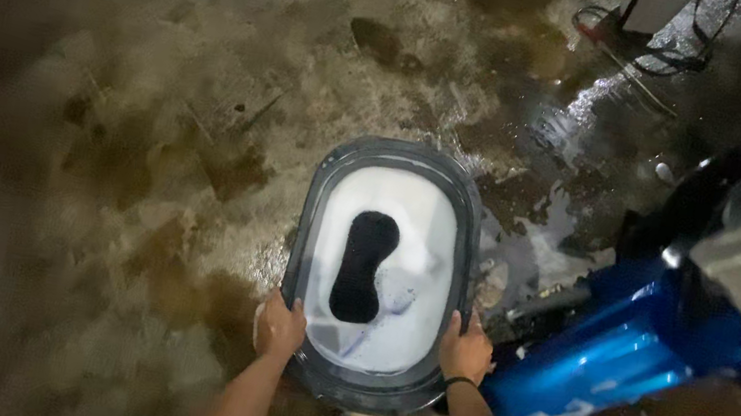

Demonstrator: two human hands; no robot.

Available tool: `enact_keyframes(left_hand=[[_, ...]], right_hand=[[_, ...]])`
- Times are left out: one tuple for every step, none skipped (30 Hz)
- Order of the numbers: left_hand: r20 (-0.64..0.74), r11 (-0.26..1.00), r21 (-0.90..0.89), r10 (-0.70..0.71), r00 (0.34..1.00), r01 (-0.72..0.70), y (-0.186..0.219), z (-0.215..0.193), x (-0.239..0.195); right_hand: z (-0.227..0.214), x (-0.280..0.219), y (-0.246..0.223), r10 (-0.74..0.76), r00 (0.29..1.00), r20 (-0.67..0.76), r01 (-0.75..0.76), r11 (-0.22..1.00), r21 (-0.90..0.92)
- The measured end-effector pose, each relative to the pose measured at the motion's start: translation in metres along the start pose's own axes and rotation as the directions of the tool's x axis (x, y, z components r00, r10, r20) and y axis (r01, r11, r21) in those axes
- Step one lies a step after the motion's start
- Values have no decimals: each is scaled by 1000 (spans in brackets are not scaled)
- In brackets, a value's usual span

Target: The person scrubs the front wheel and fender of a blue motorcycle using a soapy sponge, repeatedly dipping the sponge into a bucket of soapy water. The person also wipes the front fender and continues scrubbing the wheel area.

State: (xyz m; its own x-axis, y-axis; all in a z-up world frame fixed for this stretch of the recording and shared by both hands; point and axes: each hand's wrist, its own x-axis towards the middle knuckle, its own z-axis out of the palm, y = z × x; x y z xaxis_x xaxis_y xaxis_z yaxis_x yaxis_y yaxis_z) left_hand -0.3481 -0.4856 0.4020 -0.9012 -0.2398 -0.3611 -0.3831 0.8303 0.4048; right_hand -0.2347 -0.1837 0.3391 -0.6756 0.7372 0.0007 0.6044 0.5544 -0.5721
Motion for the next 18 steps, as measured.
enact_keyframes(left_hand=[[-29, 999, 14, 43, 999, -43, -14, 3, -10], [-58, 996, 29, 87, 995, -85, -26, 6, -22], [-86, 991, 46, 131, 988, -127, -39, 8, -37], [-106, 991, 40, 133, 986, -129, -50, 9, -52], [-125, 991, 33, 135, 983, -131, -59, 8, -67], [-139, 994, 26, 113, 984, -110, -72, 8, -86], [-83, 1000, -24, 10, 996, -12, -85, 9, -108], [-36, 994, -78, -81, 996, 78, -92, 6, -124], [16, 977, -128, -167, 986, 168, -95, 4, -134], [-22, 980, -137, -146, 989, 142, -111, 4, -161], [-61, 983, -143, -124, 990, 115, -126, 6, -188], [-107, 986, -153, -83, 991, 66, -129, 7, -204], [-99, 987, -135, -100, 990, 86, -138, 8, -229], [-106, 988, -128, -103, 989, 90, -143, 7, -249], [-112, 988, -121, -107, 988, 94, -144, 8, -265], [-101, 979, -139, -163, 982, 148, -150, 8, -284], [-88, 967, -157, -217, 972, 202, -156, 11, -304], [-73, 951, -174, -270, 960, 254, -161, 18, -323]], right_hand=[[-5, -11, 1, 65, 997, 47, -64, 997, -38], [-11, -22, 5, 132, 987, 91, -125, 989, -78], [-19, -34, 8, 198, 971, 132, -183, 976, -121], [-30, -46, 11, 127, 985, 115, -119, 990, -79], [-41, -59, 13, 56, 994, 96, -53, 998, -38], [-51, -73, 18, -21, 995, 94, 22, 1000, -9], [-60, -88, 23, 6, 992, 127, -2, 1000, -28], [-67, -94, 21, 24, 989, 147, -19, 999, -36], [-73, -97, 18, 41, 985, 167, -34, 998, -45], [-84, -120, 28, 56, 980, 192, -46, 997, -58], [-92, -137, 35, 71, 974, 216, -56, 996, -72], [-101, -144, 41, 84, 972, 221, -69, 995, -76], [-113, -159, 51, 72, 965, 254, -36, 989, -143], [-121, -164, 55, 49, 961, 272, 5, 981, -196], [-131, -168, 61, 28, 956, 291, 47, 968, -248], [-137, -180, 69, 4, 953, 304, 57, 979, -194], [-144, -193, 81, -20, 948, 316, 67, 988, -141], [-147, -201, 95, -42, 944, 327, 74, 993, -87]])
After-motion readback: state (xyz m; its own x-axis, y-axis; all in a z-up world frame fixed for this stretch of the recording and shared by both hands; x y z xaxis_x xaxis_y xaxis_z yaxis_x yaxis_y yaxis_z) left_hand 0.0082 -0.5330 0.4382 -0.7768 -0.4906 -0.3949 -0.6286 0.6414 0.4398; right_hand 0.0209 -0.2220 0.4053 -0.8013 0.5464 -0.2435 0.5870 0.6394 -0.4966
